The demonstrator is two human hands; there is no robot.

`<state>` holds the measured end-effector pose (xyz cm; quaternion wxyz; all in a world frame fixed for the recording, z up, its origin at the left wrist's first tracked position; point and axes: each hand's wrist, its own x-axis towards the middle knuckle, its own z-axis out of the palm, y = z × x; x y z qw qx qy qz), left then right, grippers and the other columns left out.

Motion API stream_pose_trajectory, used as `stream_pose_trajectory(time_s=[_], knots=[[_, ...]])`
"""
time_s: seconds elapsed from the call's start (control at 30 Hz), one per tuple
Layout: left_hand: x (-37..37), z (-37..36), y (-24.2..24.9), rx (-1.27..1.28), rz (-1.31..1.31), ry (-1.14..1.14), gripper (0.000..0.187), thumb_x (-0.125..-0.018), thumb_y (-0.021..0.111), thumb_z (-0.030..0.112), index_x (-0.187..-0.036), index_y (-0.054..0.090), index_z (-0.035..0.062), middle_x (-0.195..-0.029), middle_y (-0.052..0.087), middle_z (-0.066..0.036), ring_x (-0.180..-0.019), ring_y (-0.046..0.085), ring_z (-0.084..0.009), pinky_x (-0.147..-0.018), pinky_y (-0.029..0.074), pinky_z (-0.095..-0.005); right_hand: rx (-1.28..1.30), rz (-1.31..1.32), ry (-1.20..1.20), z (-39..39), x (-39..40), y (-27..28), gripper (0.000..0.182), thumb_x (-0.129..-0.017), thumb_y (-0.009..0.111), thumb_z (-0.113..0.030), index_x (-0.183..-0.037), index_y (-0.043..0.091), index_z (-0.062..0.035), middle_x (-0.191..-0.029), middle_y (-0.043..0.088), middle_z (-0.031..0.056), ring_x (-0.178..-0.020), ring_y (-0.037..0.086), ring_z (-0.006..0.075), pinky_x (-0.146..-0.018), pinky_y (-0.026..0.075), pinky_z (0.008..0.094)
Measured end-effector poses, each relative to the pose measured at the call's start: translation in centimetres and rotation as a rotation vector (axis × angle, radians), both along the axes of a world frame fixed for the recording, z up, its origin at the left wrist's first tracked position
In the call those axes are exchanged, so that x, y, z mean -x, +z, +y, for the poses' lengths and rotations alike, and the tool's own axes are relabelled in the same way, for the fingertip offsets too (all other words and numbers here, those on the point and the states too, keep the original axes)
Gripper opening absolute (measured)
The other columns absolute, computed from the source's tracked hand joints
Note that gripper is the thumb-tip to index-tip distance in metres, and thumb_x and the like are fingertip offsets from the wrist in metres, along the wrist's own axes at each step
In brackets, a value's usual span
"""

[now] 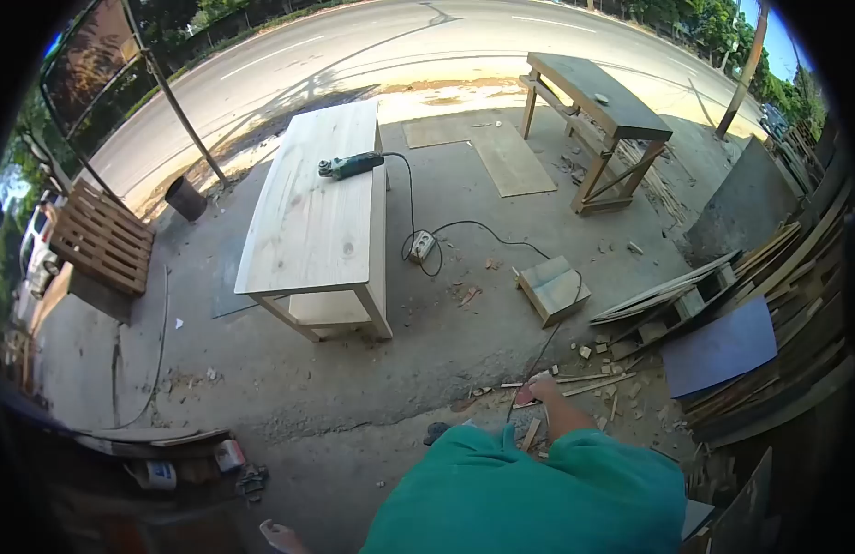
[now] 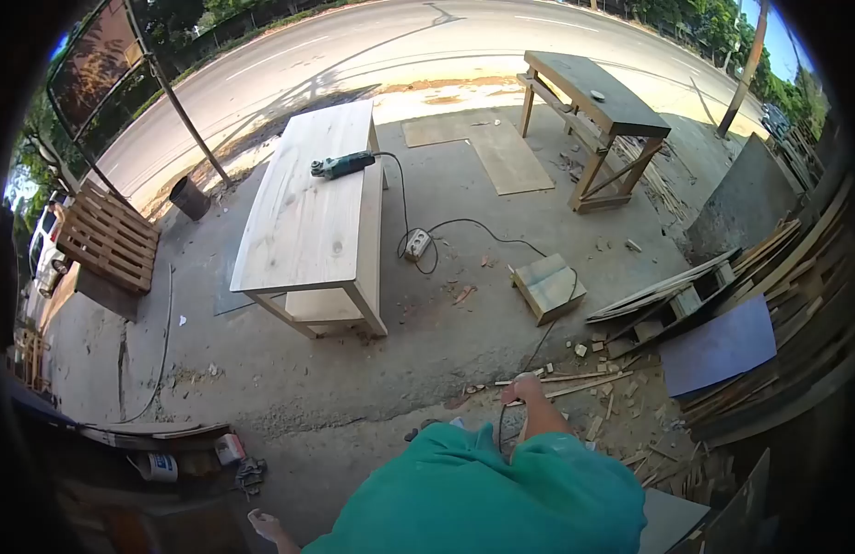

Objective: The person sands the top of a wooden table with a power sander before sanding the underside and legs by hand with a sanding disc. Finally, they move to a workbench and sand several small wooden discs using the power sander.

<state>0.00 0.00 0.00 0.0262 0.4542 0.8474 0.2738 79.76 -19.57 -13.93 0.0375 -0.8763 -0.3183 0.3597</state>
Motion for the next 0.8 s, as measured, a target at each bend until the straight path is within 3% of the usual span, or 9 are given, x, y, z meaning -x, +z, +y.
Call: stream_pose_trajectory(time_s=[0.07,0.1,0.2,0.37,0.43,0.5,0.63,0.73,0.8], knots=[[2.7,4.0,1.5,-0.060,0.017,-0.227,0.020,-0.081,0.050,-0.001,-0.097,0.059,0.0079,-0.088,0.064,-0.018,-0.079,0.062,-0.0346,-0.075,0.047,-0.0468,-0.185,0.080,-0.114,-0.1,4.9,0.7,0.049,-0.079,0.073,-0.022,-0.125,0.068,-0.0069,-0.118,0.070,0.0169,-0.107,0.066,0.0312,-0.096,0.051,0.0444],[-8.7,6.4,-3.1,-0.014,-0.074,-0.273,0.021,-0.081,0.050,-0.001,-0.097,0.058,0.0081,-0.087,0.063,-0.019,-0.079,0.062,-0.0361,-0.075,0.046,-0.0468,-0.245,0.124,-0.298,0.8,-6.1,4.9,0.050,-0.080,0.073,-0.017,-0.128,0.064,-0.0049,-0.120,0.069,0.0166,-0.105,0.067,0.0301,-0.092,0.053,0.0422],[-10.7,11.3,-1.5,0.196,-0.051,-0.340,0.021,-0.085,0.047,0.003,-0.103,0.056,0.0096,-0.089,0.061,-0.018,-0.080,0.060,-0.0354,-0.073,0.047,-0.0456,-0.378,0.592,-0.824,4.0,-3.1,10.1,0.065,-0.077,0.075,0.002,-0.138,0.052,0.0035,-0.125,0.064,0.0165,-0.101,0.066,0.0245,-0.077,0.057,0.0338],[-16.2,17.2,-4.5,0.374,-0.072,-0.268,0.024,-0.095,0.040,0.010,-0.113,0.057,0.0104,-0.080,0.055,-0.009,-0.066,0.051,-0.0233,-0.059,0.043,-0.0394,-0.539,0.762,-0.733,12.0,-3.7,16.6,0.088,-0.069,0.080,0.007,-0.146,0.040,0.0036,-0.126,0.060,0.0181,-0.096,0.067,0.0236,-0.074,0.058,0.0331],[-18.8,20.4,-4.8,0.377,-0.613,-0.045,0.027,-0.100,0.037,0.021,-0.116,0.056,0.0104,-0.071,0.047,-0.007,-0.057,0.045,-0.0177,-0.054,0.040,-0.0368,-0.584,0.751,-0.665,16.0,-5.1,16.7,0.090,-0.068,0.080,0.008,-0.147,0.039,0.0029,-0.125,0.060,0.0173,-0.095,0.067,0.0231,-0.075,0.059,0.0344],[-21.2,22.3,-5.4,0.458,-0.513,-0.082,0.031,-0.103,0.036,0.029,-0.120,0.055,0.0106,-0.071,0.048,-0.008,-0.058,0.046,-0.0172,-0.055,0.041,-0.0365,-0.643,0.730,-0.585,20.9,-6.8,15.7,0.090,-0.068,0.079,0.011,-0.148,0.038,0.0019,-0.124,0.060,0.0166,-0.094,0.067,0.0236,-0.075,0.059,0.0361],[-22.3,29.7,-10.7,0.403,-0.617,0.027,0.035,-0.105,0.035,0.033,-0.123,0.055,0.0100,-0.082,0.055,-0.010,-0.069,0.052,-0.0212,-0.066,0.045,-0.0374,-0.573,0.868,-0.638,32.6,-8.9,15.6,0.066,-0.083,0.075,-0.006,-0.141,0.044,0.0022,-0.118,0.062,0.0163,-0.095,0.068,0.0240,-0.074,0.060,0.0364],[-28.5,32.7,-2.1,0.415,-0.635,-0.083,0.034,-0.102,0.048,0.031,-0.128,0.052,0.0104,-0.093,0.061,-0.013,-0.079,0.059,-0.0269,-0.073,0.050,-0.0387,-0.496,0.975,-0.636,41.8,-9.6,21.1,0.052,-0.094,0.068,-0.023,-0.135,0.048,0.0021,-0.113,0.063,0.0156,-0.094,0.068,0.0239,-0.073,0.060,0.0364],[-29.9,35.8,-2.0,0.308,-1.039,0.165,0.038,-0.095,0.060,0.023,-0.130,0.051,0.0112,-0.101,0.061,-0.015,-0.089,0.060,-0.0295,-0.079,0.050,-0.0405,-0.473,0.992,-0.603,48.7,-10.1,25.3,0.049,-0.098,0.063,-0.033,-0.131,0.051,0.0015,-0.109,0.064,0.0142,-0.093,0.068,0.0240,-0.075,0.060,0.0375]])
